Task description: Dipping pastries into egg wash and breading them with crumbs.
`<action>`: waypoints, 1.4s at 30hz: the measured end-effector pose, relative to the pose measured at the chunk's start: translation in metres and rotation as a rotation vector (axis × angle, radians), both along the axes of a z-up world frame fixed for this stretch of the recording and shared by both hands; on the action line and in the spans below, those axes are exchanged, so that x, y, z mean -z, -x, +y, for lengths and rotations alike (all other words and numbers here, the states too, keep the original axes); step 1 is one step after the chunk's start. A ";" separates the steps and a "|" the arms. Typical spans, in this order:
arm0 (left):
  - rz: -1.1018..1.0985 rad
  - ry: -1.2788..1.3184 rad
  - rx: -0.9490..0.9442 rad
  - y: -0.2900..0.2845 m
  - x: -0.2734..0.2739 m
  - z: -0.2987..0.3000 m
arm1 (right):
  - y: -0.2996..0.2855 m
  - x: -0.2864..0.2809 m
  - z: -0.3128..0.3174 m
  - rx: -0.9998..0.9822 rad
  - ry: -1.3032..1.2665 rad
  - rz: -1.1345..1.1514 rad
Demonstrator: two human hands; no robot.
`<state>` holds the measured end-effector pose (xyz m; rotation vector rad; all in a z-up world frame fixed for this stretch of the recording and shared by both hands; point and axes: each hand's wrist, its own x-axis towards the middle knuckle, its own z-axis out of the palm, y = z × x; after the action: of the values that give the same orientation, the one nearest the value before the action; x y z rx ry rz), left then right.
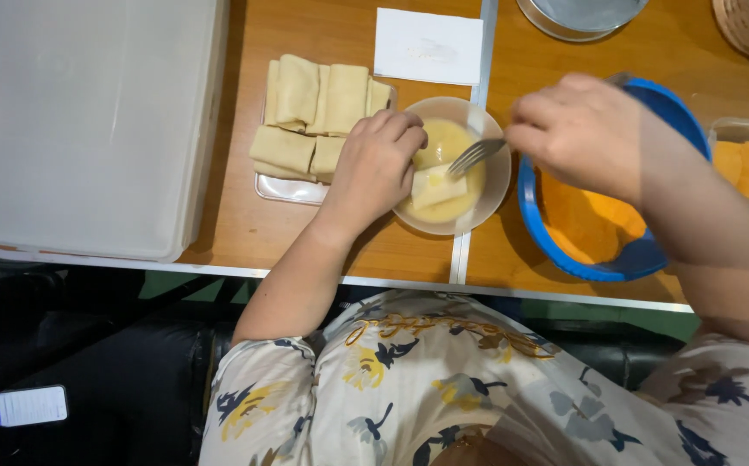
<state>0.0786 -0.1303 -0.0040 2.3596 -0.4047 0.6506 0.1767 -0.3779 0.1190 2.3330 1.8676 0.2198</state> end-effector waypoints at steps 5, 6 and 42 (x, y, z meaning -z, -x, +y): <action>-0.018 -0.006 0.069 -0.001 0.000 -0.001 | -0.006 0.002 0.007 0.107 0.175 -0.204; -0.015 -0.009 0.064 -0.001 0.000 -0.001 | -0.010 0.008 0.009 0.088 0.132 -0.201; 0.009 -0.095 -0.047 -0.005 0.017 -0.001 | 0.038 -0.016 -0.004 -0.005 0.092 -0.254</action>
<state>0.0835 -0.1311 -0.0207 2.4676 -0.3847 0.6560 0.1391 -0.3821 0.1354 2.1275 1.7239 0.4014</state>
